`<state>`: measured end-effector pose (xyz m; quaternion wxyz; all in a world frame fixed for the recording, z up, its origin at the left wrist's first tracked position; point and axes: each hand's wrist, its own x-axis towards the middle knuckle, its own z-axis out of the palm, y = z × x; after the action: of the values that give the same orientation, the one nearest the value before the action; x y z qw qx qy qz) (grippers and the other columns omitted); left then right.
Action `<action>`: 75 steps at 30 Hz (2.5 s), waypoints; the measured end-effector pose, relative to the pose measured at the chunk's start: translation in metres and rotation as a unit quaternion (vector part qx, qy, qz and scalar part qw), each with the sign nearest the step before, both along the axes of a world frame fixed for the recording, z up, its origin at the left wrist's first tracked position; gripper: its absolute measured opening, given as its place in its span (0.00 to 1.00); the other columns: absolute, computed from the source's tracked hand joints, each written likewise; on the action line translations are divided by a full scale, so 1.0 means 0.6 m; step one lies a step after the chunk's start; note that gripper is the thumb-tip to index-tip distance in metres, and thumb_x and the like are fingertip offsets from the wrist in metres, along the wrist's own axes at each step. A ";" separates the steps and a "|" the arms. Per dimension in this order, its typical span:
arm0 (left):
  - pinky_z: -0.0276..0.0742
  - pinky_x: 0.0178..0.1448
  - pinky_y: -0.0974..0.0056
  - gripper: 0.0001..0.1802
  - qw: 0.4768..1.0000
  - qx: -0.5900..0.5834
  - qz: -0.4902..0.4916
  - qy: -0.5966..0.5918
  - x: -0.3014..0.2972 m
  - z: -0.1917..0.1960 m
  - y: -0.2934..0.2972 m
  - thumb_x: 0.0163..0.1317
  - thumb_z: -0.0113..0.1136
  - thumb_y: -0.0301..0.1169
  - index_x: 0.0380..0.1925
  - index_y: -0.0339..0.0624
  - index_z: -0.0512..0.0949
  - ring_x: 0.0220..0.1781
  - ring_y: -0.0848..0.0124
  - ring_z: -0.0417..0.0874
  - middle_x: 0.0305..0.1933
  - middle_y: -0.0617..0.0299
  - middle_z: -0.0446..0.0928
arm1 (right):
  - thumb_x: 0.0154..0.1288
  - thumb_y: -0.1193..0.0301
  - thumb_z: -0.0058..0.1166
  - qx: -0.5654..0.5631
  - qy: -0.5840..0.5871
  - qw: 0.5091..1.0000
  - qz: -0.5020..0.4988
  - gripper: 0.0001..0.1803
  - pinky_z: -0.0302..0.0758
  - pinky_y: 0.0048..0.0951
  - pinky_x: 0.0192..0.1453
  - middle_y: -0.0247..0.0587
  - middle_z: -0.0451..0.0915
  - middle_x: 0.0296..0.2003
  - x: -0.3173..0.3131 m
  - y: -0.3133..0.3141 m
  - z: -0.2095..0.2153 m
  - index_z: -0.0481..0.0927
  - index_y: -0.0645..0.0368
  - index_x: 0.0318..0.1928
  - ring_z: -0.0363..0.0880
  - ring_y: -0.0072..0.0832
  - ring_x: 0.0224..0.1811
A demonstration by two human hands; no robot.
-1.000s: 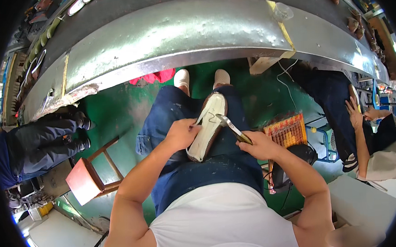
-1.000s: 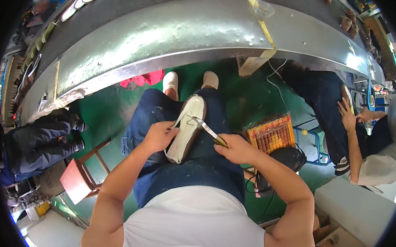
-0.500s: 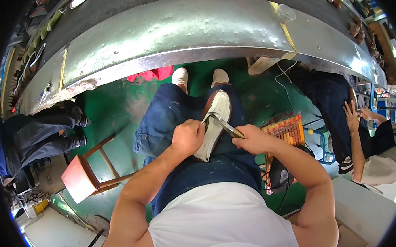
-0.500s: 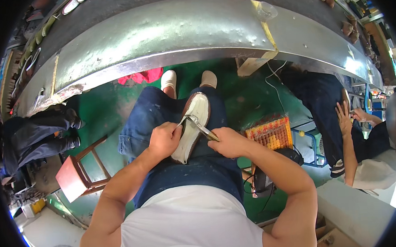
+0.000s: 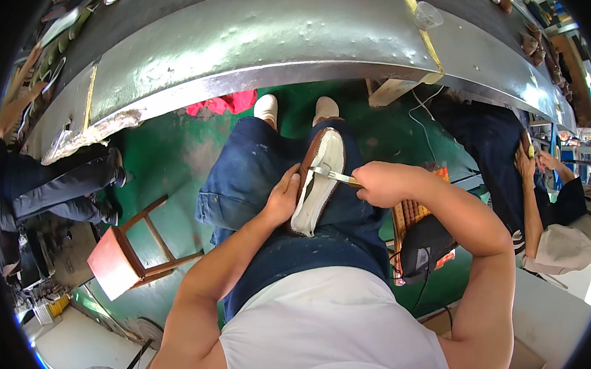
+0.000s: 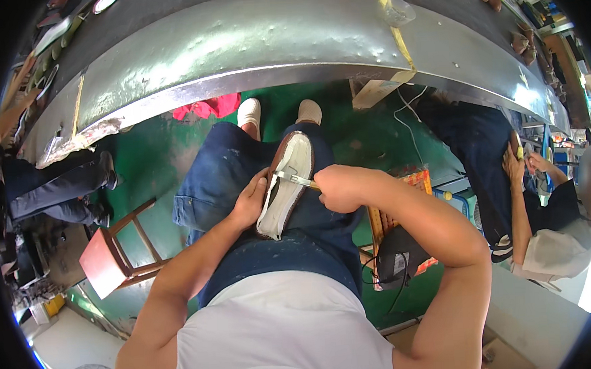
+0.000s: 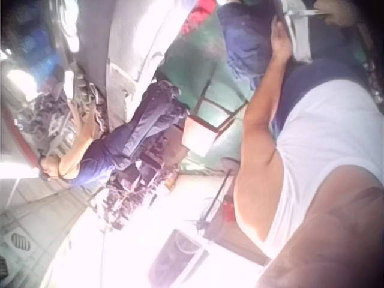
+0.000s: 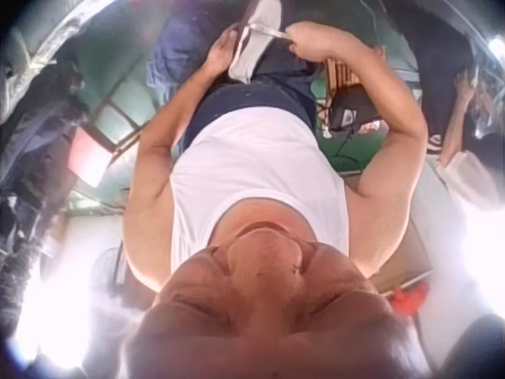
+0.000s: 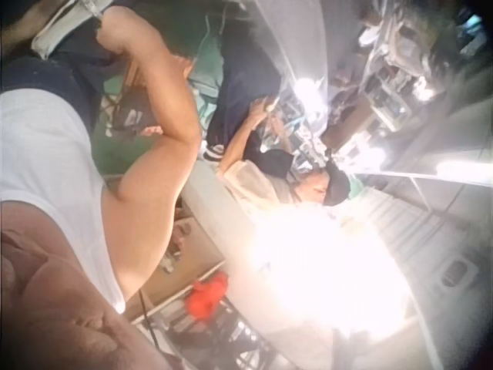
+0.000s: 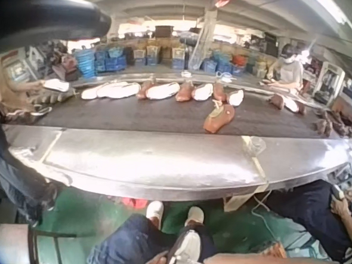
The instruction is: Manually scraping and preparing the bottom edges of shoes picked from a conveyor belt using a handheld tool.
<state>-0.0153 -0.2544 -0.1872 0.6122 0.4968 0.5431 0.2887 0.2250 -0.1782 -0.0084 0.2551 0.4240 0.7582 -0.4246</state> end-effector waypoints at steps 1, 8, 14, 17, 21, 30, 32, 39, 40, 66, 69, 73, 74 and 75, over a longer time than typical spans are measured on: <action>0.60 0.74 0.64 0.28 0.999 -0.024 0.013 -0.037 0.005 0.006 -0.006 0.79 0.36 0.41 0.71 0.34 0.60 0.70 0.59 0.69 0.68 0.45 0.70 | 0.62 0.70 0.55 -0.002 0.000 1.000 0.004 0.13 0.79 0.43 0.44 0.59 0.83 0.34 -0.002 -0.011 0.001 0.81 0.71 0.34 0.84 0.49 0.39; 0.55 0.76 0.66 0.32 0.991 -0.087 0.036 -0.090 0.009 0.041 -0.023 0.80 0.34 0.44 0.75 0.33 0.50 0.73 0.62 0.64 0.71 0.46 0.65 | 0.64 0.69 0.54 0.006 -0.055 0.991 0.119 0.12 0.78 0.46 0.49 0.59 0.82 0.37 -0.048 -0.005 0.038 0.77 0.69 0.38 0.83 0.51 0.43; 0.51 0.78 0.65 0.37 0.907 -0.247 0.090 -0.330 -0.007 0.066 -0.015 0.79 0.39 0.44 0.77 0.38 0.39 0.78 0.63 0.56 0.78 0.51 0.54 | 0.66 0.66 0.55 0.009 0.030 0.999 0.000 0.14 0.77 0.48 0.47 0.61 0.82 0.34 -0.036 -0.042 -0.038 0.78 0.68 0.38 0.82 0.55 0.42; 0.50 0.79 0.63 0.45 0.899 -0.223 0.046 -0.374 -0.022 0.072 -0.006 0.76 0.48 0.46 0.78 0.45 0.32 0.79 0.64 0.54 0.79 0.55 0.51 | 0.65 0.63 0.57 0.067 0.127 0.982 -0.121 0.17 0.77 0.49 0.49 0.62 0.82 0.35 -0.026 -0.090 -0.089 0.80 0.67 0.42 0.81 0.58 0.41; 0.50 0.79 0.61 0.50 0.959 -0.159 -0.044 -0.230 -0.018 0.068 0.012 0.71 0.59 0.42 0.78 0.50 0.33 0.79 0.64 0.52 0.79 0.52 0.51 | 0.64 0.63 0.58 0.064 0.183 0.952 -0.239 0.16 0.76 0.47 0.48 0.59 0.82 0.35 -0.015 -0.146 -0.105 0.79 0.65 0.43 0.81 0.55 0.42; 0.54 0.77 0.62 0.50 0.977 -0.120 -0.015 -0.175 0.013 0.057 0.014 0.69 0.61 0.38 0.79 0.53 0.36 0.78 0.62 0.54 0.77 0.51 0.54 | 0.60 0.75 0.58 0.286 0.098 0.952 -0.044 0.24 0.78 0.44 0.50 0.60 0.77 0.44 0.017 -0.080 -0.087 0.71 0.75 0.55 0.79 0.52 0.48; 0.55 0.77 0.62 0.47 0.986 -0.115 0.001 -0.117 0.016 0.043 0.011 0.70 0.59 0.38 0.79 0.51 0.39 0.77 0.60 0.56 0.75 0.49 0.57 | 0.63 0.71 0.58 0.187 0.100 0.972 -0.101 0.17 0.77 0.45 0.49 0.61 0.79 0.41 0.019 -0.055 -0.075 0.76 0.72 0.47 0.80 0.54 0.45; 0.60 0.75 0.59 0.43 0.991 0.053 -0.022 0.119 0.026 0.071 -0.001 0.70 0.56 0.37 0.78 0.47 0.44 0.75 0.48 0.60 0.74 0.42 0.55 | 0.65 0.60 0.57 0.072 0.130 0.957 -0.251 0.18 0.75 0.49 0.47 0.61 0.81 0.32 -0.006 -0.095 -0.131 0.79 0.66 0.34 0.80 0.58 0.40; 0.63 0.73 0.57 0.41 0.985 0.083 -0.046 0.143 0.025 0.079 0.003 0.71 0.54 0.37 0.78 0.49 0.45 0.73 0.44 0.62 0.74 0.40 0.54 | 0.66 0.60 0.57 0.076 0.138 0.939 -0.305 0.18 0.75 0.50 0.46 0.61 0.81 0.32 -0.014 -0.107 -0.142 0.78 0.66 0.34 0.80 0.59 0.40; 0.80 0.56 0.47 0.33 0.901 0.113 -0.258 0.331 0.030 0.133 0.034 0.73 0.43 0.39 0.76 0.72 0.50 0.51 0.37 0.82 0.74 0.27 0.50 | 0.76 0.55 0.42 0.056 0.214 0.938 -0.266 0.28 0.76 0.49 0.44 0.63 0.81 0.29 -0.005 -0.016 -0.113 0.75 0.72 0.34 0.81 0.59 0.36; 0.79 0.56 0.47 0.35 0.891 0.105 -0.274 0.346 0.033 0.133 0.027 0.73 0.44 0.41 0.77 0.64 0.47 0.52 0.36 0.81 0.75 0.29 0.48 | 0.76 0.55 0.42 -0.054 0.134 0.938 -0.315 0.27 0.76 0.50 0.44 0.64 0.81 0.29 -0.005 -0.004 -0.107 0.76 0.72 0.35 0.81 0.59 0.37; 0.73 0.64 0.48 0.43 0.940 0.095 -0.146 0.294 0.038 0.097 0.007 0.72 0.47 0.45 0.76 0.37 0.39 0.62 0.36 0.74 0.76 0.31 0.48 | 0.76 0.55 0.43 0.105 0.201 0.938 -0.261 0.26 0.76 0.49 0.45 0.62 0.82 0.31 -0.002 -0.043 -0.138 0.76 0.70 0.37 0.82 0.58 0.38; 0.70 0.68 0.48 0.47 0.945 0.093 -0.122 0.289 0.039 0.089 0.003 0.71 0.49 0.46 0.74 0.29 0.37 0.67 0.36 0.70 0.77 0.32 0.48 | 0.76 0.55 0.43 0.149 0.166 0.953 -0.205 0.25 0.77 0.50 0.46 0.61 0.82 0.33 -0.005 -0.059 -0.146 0.76 0.69 0.37 0.82 0.57 0.39; 0.70 0.68 0.48 0.47 0.945 0.092 -0.122 0.289 0.039 0.082 0.002 0.71 0.49 0.46 0.74 0.29 0.37 0.67 0.36 0.70 0.77 0.32 0.48 | 0.76 0.55 0.43 0.193 0.130 0.961 -0.148 0.24 0.77 0.50 0.47 0.61 0.82 0.34 -0.013 -0.065 -0.140 0.77 0.68 0.38 0.81 0.57 0.40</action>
<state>0.0080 -0.2530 -0.1380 0.4111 0.6756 0.6030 0.1047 0.2174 -0.2175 -0.0924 0.0017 0.5135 0.7813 -0.3549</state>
